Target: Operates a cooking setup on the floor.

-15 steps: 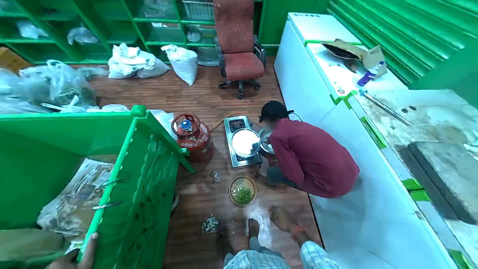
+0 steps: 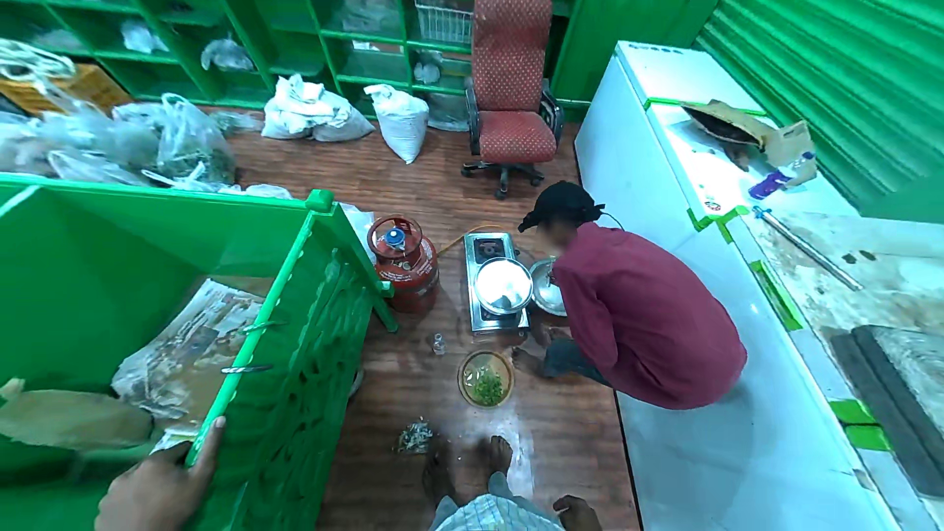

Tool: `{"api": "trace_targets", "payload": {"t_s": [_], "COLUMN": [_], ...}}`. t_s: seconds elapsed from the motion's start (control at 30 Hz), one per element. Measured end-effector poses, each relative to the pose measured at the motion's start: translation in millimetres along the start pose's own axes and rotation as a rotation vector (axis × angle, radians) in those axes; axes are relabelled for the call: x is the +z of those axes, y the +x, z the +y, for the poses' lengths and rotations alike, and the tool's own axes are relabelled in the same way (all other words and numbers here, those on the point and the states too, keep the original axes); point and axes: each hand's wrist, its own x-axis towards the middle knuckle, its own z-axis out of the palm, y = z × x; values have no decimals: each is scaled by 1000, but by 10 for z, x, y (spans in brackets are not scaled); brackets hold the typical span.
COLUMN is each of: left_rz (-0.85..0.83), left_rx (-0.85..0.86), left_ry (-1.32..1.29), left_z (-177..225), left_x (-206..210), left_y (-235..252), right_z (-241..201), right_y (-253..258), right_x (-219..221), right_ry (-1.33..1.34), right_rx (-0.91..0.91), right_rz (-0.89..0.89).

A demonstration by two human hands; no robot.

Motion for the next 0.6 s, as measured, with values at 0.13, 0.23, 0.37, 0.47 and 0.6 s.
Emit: {"api": "trace_targets", "payload": {"t_s": [0.13,0.23,0.37,0.47,0.6], "left_rz": [16,23,30,43,47], "left_rx": [-2,12,28,34,34], "left_ry": [-23,-27,-38,-25,-13], "left_z": [2,26,33,30,23], "left_x": [12,-12,-11,-9,0], "left_y": [-12,-29,-36,-31,-30], "right_z": [-33,-89,-73,-52,-42], "right_y": [10,11,26,27,43], "right_x": [-16,-23,-12,-8,0], "right_ry": [168,214,180,188,227], "right_rx": [25,9,-7,-14,-1], "right_rz": [52,58,46,66,59]}}
